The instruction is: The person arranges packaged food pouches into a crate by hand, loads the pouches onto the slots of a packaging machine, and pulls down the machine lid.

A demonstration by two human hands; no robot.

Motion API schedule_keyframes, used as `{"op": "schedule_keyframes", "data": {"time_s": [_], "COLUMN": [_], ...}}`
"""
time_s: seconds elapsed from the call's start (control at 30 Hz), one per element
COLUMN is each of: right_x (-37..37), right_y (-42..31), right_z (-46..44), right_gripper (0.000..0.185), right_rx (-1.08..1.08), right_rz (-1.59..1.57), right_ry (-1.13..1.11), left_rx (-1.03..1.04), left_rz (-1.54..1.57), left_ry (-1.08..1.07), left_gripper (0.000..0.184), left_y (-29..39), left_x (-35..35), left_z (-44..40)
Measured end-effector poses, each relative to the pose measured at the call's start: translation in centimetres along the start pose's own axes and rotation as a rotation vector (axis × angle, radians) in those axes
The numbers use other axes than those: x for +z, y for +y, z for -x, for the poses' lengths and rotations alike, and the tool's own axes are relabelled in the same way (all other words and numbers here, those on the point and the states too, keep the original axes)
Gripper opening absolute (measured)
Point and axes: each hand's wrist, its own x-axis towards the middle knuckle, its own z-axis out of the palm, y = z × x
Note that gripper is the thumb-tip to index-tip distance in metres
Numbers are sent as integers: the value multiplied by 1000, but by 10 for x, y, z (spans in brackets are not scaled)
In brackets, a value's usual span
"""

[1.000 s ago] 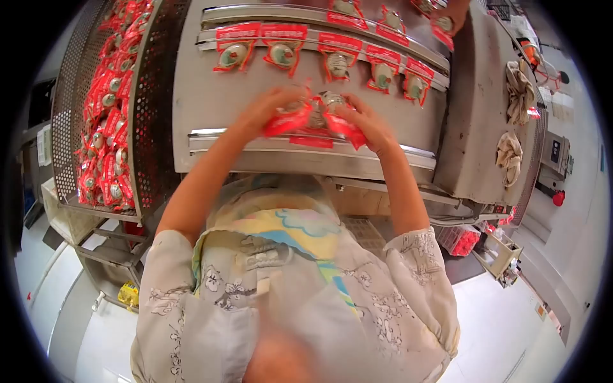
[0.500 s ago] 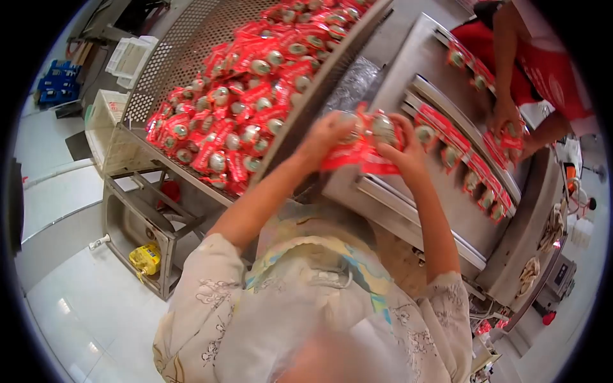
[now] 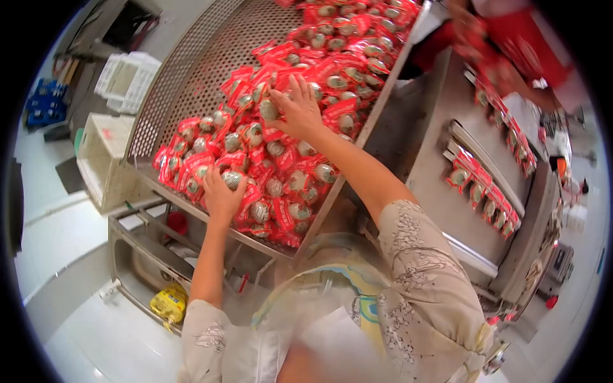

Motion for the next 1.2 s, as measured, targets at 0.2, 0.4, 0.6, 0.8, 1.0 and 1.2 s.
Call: {"op": "schedule_keyframes", "data": {"time_s": [0.2, 0.4, 0.6, 0.8, 1.0, 1.2], "right_x": [3, -49, -226, -349, -413, -425], "right_y": [-14, 20, 65, 111, 189, 308], "right_z": [21, 70, 203, 375, 489, 541], "right_gripper": [78, 70, 47, 42, 62, 91], "right_rx": [-222, 139, 164, 653, 843, 1167], "right_rz": [-83, -252, -216, 77, 483, 494], "right_ry": [14, 120, 100, 290, 578, 668], "left_rx": [17, 414, 524, 357, 240, 586], "left_rz": [-206, 5, -171, -409, -349, 386], "left_ry": [164, 46, 281, 375, -120, 151], "left_gripper": [86, 75, 53, 62, 72, 53], "left_y": [32, 120, 109, 148, 191, 327], "left_x": [24, 14, 89, 106, 81, 52], "left_z": [-11, -38, -148, -144, -139, -90]}}
